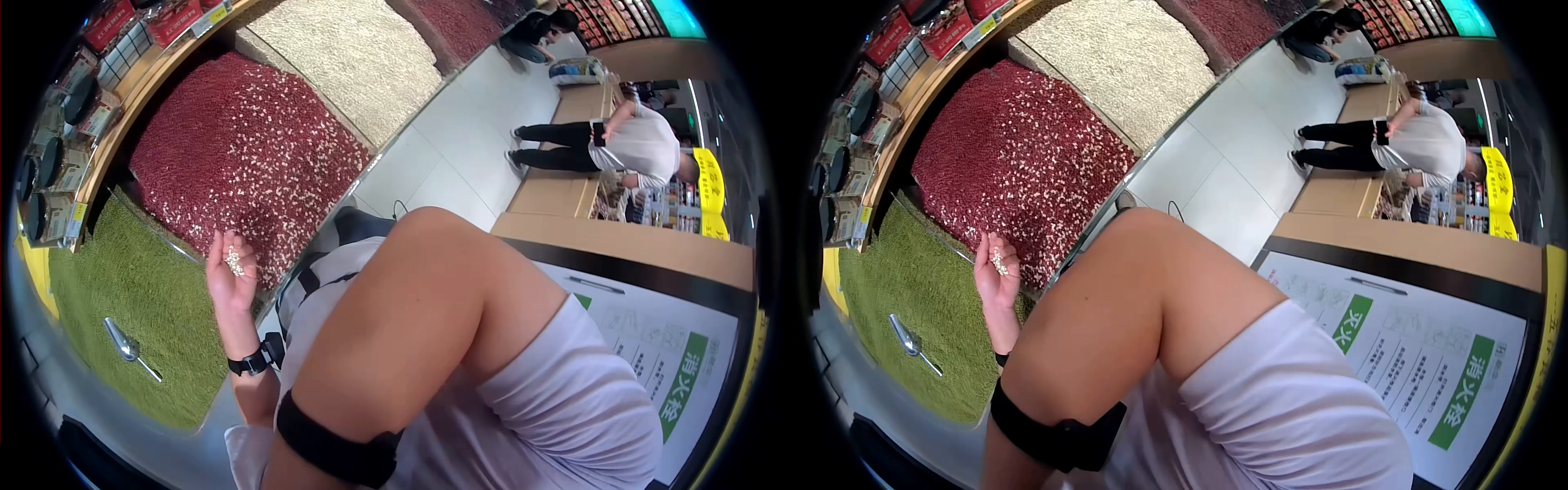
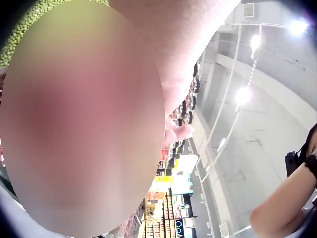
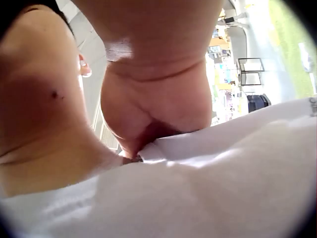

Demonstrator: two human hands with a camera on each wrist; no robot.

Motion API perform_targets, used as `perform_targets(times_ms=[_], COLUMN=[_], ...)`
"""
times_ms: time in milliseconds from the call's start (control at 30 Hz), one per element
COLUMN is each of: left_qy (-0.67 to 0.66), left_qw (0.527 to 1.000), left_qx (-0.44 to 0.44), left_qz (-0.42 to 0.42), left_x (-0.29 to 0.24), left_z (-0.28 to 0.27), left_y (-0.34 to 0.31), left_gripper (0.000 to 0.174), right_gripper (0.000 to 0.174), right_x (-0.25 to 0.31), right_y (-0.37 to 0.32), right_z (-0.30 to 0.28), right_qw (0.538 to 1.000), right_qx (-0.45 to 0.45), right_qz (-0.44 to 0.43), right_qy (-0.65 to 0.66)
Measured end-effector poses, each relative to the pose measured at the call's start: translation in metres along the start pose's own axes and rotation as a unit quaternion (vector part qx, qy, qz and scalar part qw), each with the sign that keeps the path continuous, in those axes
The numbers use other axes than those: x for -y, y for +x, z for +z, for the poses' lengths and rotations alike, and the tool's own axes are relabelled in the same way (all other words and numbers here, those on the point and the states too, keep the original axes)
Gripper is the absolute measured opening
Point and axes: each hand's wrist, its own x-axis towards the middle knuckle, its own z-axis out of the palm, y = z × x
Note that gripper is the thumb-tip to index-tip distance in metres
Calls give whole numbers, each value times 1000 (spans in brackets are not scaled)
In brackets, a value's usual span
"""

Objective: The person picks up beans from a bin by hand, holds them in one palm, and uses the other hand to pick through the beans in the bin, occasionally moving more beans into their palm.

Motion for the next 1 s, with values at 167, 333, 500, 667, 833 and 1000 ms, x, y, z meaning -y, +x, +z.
perform_targets(times_ms=[167,333,500,667,833,1000], left_qy=[-16,-18,-55,-66,-74,-87], left_qw=[1000,999,996,995,990,985], left_qx=[-18,-21,-50,-33,-43,-52], left_qz=[7,25,43,72,109,140], left_x=[14,44,78,103,115,119], left_z=[5,25,48,66,69,67], left_y=[21,53,85,104,110,102], left_gripper=[30,30,31,31,30,28], right_gripper=[23,23,23,23,23,24], right_x=[14,38,63,85,102,115], right_y=[-36,-79,-123,-152,-164,-154], right_z=[-19,-45,-71,-83,-82,-70], right_qw=[1000,1000,999,997,994,991], right_qx=[2,16,41,66,90,101], right_qz=[-5,-12,-24,-39,-56,-80], right_qy=[-1,5,14,23,18,20])
